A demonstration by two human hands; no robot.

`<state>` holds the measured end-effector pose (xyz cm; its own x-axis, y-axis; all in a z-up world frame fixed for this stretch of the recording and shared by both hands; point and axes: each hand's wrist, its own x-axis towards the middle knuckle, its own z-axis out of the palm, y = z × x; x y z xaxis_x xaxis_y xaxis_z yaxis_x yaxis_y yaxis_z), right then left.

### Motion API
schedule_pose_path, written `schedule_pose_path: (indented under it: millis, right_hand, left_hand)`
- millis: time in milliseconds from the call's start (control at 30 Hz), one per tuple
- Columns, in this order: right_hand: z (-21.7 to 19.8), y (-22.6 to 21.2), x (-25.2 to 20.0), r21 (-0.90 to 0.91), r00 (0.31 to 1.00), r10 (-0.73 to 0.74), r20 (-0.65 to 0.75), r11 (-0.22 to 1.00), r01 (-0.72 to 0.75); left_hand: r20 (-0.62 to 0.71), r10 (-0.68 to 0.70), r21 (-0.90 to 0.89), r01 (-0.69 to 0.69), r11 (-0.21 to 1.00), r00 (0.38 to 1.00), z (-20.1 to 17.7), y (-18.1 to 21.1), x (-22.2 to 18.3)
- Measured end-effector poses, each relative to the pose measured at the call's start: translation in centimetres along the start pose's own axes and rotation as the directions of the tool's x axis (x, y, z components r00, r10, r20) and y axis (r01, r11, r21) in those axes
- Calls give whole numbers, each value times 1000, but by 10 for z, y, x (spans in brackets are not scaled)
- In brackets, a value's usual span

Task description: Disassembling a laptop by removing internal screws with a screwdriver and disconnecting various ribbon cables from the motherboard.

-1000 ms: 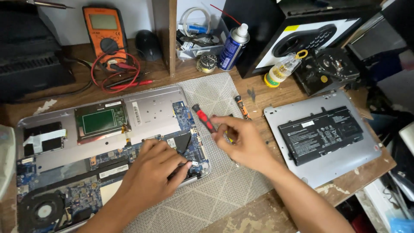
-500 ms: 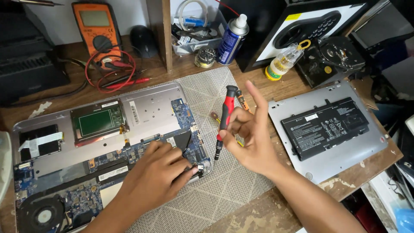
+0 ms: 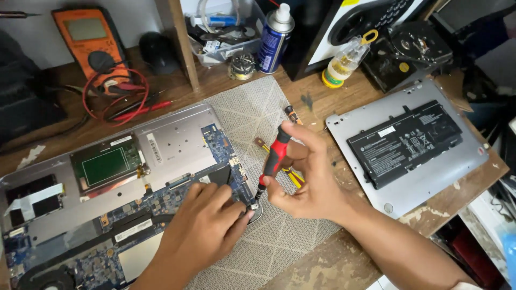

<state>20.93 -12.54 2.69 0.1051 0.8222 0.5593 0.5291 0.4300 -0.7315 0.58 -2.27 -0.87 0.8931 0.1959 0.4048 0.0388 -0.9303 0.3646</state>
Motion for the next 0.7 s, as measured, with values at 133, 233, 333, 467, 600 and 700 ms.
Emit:
schedule_pose_path:
  millis: [133, 233, 333, 467, 600, 700]
  right_hand:
    - [-1, 7, -1, -41, 996, -77, 51, 996, 79]
    - [0, 10, -2, -23, 992, -84, 89, 996, 86]
    - [0, 9, -1, -37, 992, -90, 92, 995, 94]
    - [-2, 10, 0, -69, 991, -123, 60, 989, 127]
    - [-2, 10, -1, -14, 988, -102, 119, 994, 104]
    - [-3, 11, -2, -32, 985, -109, 132, 993, 114]
  left_hand:
    - [-10, 30, -46, -30, 998, 1000, -6, 4, 4]
    - [-8, 25, -41, -25, 999, 1000, -4, 2, 3]
    - [4, 34, -38, -34, 999, 999, -4, 2, 3]
    - [35, 27, -9, -27, 1000, 999, -3, 2, 3]
    - [42, 22, -16, -21, 1000, 999, -2, 0, 2]
    - [42, 28, -3, -28, 1000, 999, 0, 0, 2]
